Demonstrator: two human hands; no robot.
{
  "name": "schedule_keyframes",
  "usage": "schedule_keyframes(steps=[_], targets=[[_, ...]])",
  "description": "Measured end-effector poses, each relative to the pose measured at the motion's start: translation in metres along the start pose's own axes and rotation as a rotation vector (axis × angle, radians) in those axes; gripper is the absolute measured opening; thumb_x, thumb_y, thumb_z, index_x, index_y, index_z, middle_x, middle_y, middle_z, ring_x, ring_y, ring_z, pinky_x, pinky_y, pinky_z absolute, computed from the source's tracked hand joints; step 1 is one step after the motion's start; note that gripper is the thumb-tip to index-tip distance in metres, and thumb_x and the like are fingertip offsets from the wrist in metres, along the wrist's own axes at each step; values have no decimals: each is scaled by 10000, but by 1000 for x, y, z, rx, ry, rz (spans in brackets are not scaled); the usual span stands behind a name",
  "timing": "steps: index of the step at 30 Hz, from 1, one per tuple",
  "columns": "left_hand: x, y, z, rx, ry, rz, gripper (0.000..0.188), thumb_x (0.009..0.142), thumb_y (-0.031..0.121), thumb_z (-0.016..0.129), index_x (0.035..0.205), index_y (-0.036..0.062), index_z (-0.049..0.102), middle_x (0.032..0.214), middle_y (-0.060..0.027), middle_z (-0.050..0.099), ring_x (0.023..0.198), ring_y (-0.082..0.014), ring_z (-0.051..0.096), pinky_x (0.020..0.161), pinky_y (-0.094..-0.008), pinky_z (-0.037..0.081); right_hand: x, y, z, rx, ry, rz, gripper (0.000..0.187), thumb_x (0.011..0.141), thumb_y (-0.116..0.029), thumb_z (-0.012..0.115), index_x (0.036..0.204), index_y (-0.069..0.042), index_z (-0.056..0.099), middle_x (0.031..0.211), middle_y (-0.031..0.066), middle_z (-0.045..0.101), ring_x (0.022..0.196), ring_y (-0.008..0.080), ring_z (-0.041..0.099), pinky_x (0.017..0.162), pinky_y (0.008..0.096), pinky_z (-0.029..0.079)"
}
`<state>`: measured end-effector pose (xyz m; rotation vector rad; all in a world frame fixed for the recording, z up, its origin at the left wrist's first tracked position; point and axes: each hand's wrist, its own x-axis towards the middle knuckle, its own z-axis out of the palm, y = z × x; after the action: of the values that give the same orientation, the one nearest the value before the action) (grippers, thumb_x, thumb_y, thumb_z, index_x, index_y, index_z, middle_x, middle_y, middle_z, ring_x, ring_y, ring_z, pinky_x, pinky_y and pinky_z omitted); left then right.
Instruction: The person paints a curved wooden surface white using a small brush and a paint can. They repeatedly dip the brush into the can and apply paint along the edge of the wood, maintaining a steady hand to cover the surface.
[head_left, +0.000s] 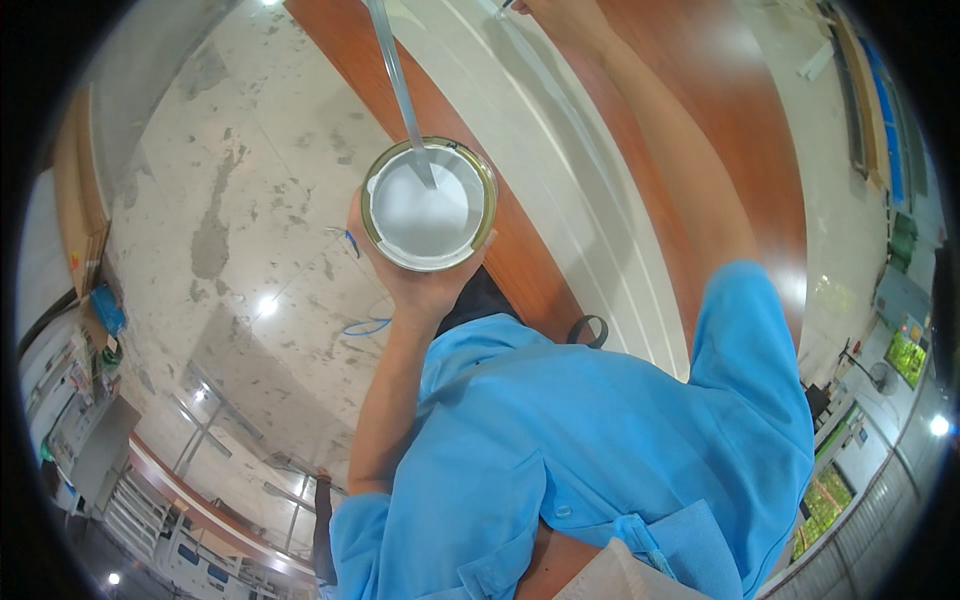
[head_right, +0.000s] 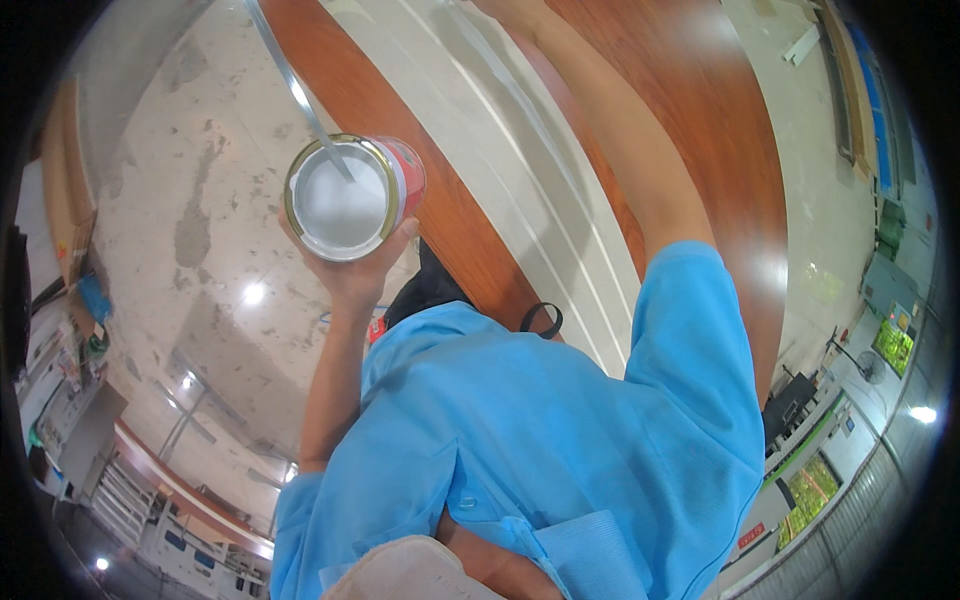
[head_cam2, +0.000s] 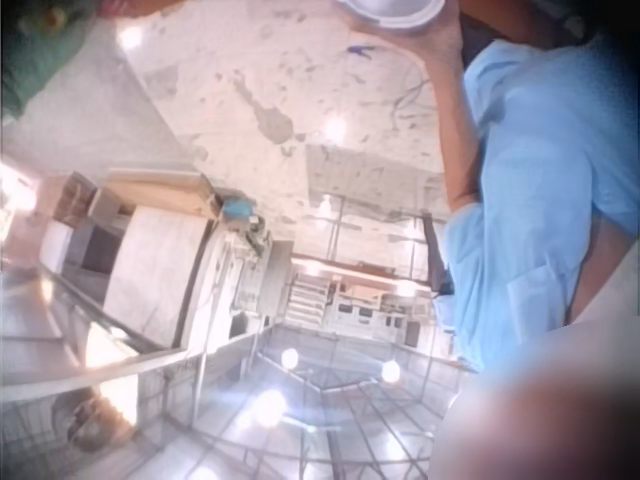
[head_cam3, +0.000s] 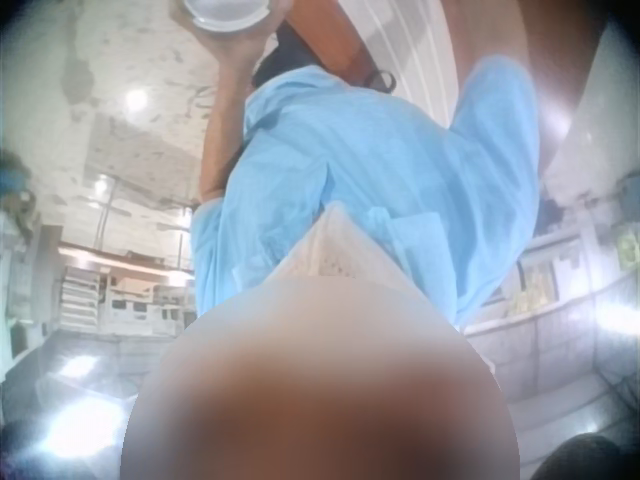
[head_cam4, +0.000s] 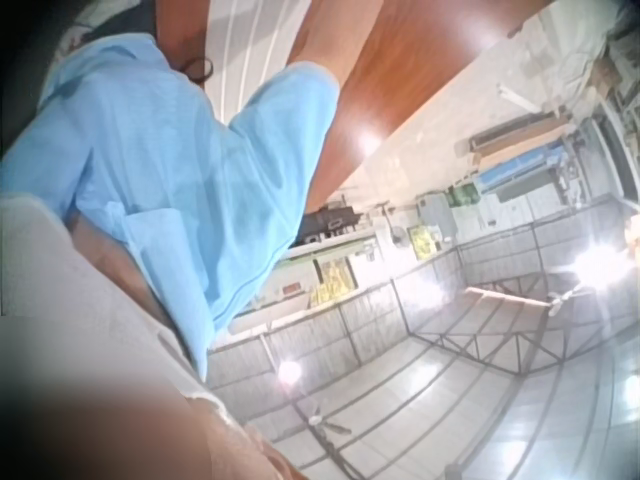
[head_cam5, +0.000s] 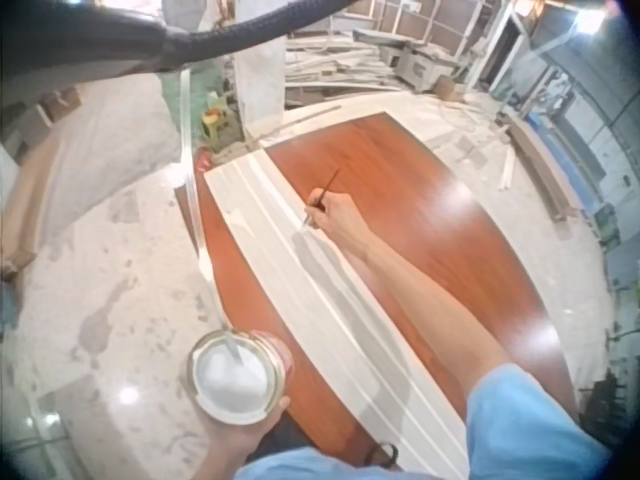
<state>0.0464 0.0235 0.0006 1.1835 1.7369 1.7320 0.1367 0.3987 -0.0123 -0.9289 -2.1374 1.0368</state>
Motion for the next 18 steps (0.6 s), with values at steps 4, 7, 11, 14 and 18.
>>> schedule_keyframes(steps=[4,7,11,14,18], targets=[[2,5,2,32,13,20,1189,649,200,1012,1532,64,227,1460,-151,385,1370,-296,475,1109,-456,470,22,4,3,35,35,-23,111,978,-97,664,913,-7,673,754,91,699,714,154,672,680,328,537],[0,7,2,24,22,3,1199,650,214,1012,1539,70,221,1460,-147,382,1374,-296,471,1114,-457,471,41,12,9,32,61,-34,107,973,-94,668,904,-11,675,758,92,705,716,156,672,682,331,536],[-3,9,4,22,47,-24,1228,645,233,1017,1553,75,206,1465,-145,374,1380,-298,464,1120,-459,470,65,18,18,8,115,-95,127,981,-120,681,910,-14,681,757,97,716,706,162,689,670,334,547],[-4,10,5,23,43,-29,1251,641,248,1020,1563,80,193,1467,-144,370,1385,-298,461,1124,-461,468,75,17,24,125,195,-36,152,989,-145,695,918,-11,687,750,114,724,695,167,713,653,337,565],[-3,14,4,100,33,17,1253,642,247,1020,1565,84,189,1471,-146,371,1392,-300,459,1121,-459,472,76,15,22,99,250,-50,158,993,-148,701,928,-5,689,752,124,735,682,171,731,639,336,579]])
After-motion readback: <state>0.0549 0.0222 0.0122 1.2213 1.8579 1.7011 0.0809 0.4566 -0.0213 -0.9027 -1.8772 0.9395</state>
